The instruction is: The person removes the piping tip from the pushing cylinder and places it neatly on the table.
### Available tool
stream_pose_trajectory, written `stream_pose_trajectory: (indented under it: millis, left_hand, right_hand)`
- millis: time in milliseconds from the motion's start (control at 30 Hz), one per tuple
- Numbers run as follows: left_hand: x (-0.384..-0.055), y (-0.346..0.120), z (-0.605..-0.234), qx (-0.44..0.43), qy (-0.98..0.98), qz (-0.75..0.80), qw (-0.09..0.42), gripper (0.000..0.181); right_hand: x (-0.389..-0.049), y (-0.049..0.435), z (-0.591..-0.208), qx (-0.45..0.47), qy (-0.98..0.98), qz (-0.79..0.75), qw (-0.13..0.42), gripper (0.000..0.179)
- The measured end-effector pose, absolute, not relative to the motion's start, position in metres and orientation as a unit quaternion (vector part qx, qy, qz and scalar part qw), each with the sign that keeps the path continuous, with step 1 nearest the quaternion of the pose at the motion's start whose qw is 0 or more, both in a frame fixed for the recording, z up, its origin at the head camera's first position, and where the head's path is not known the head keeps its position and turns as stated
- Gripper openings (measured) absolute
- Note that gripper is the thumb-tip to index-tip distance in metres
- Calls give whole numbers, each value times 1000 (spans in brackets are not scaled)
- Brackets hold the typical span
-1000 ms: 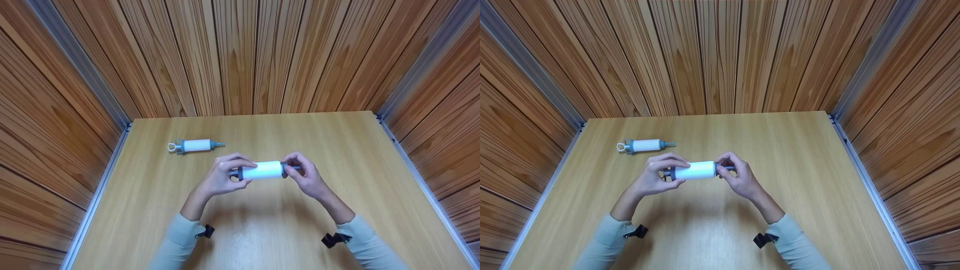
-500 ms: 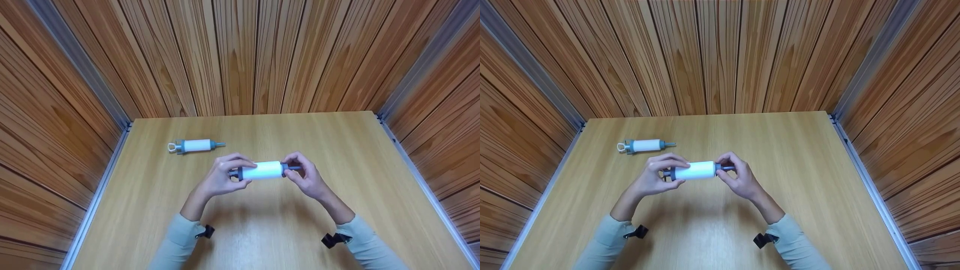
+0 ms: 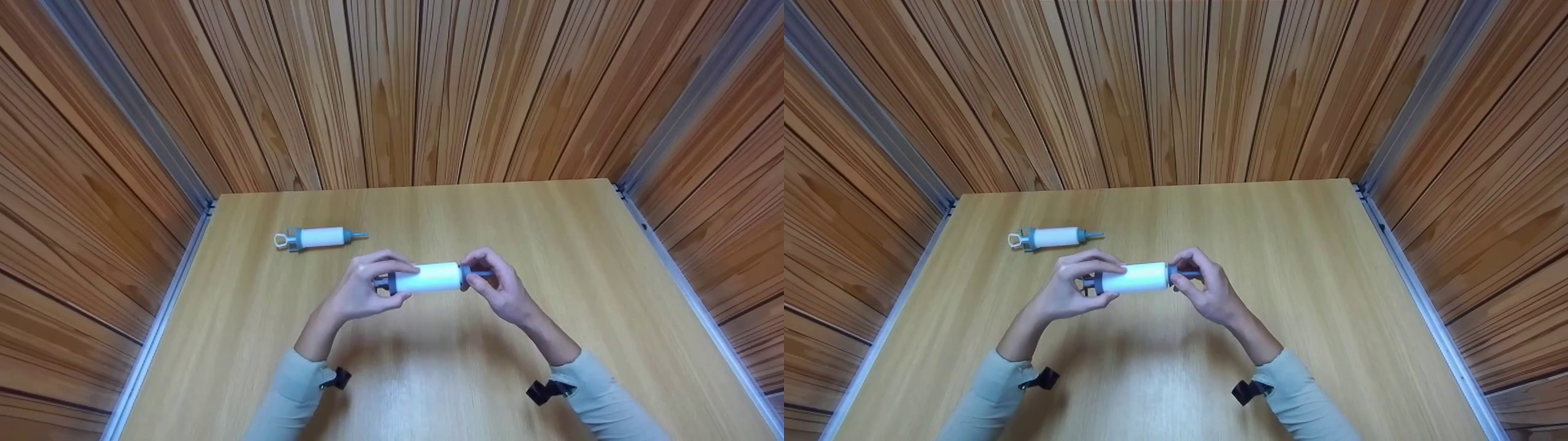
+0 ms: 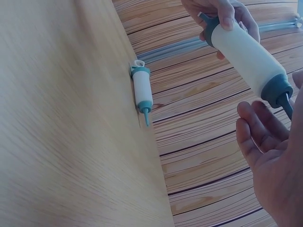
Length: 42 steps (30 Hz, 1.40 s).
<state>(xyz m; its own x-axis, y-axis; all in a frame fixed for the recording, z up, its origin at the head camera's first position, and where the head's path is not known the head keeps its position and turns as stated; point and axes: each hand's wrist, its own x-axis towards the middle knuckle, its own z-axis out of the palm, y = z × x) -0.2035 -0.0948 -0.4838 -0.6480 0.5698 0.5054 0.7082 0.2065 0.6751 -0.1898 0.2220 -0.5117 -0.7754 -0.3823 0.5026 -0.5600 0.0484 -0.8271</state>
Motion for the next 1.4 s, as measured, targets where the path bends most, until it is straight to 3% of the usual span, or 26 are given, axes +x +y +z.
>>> stream_pose_trajectory:
  millis: [1000, 1400]
  left_hand:
    - [-206, -94, -487, -420, -770, -475, 75, 35]
    - [-205, -94, -485, -419, -766, -481, 79, 35]
  right_hand:
    - [-191, 221, -515, 361, -694, 616, 92, 35]
    - [-189, 220, -511, 309, -734, 600, 83, 22]
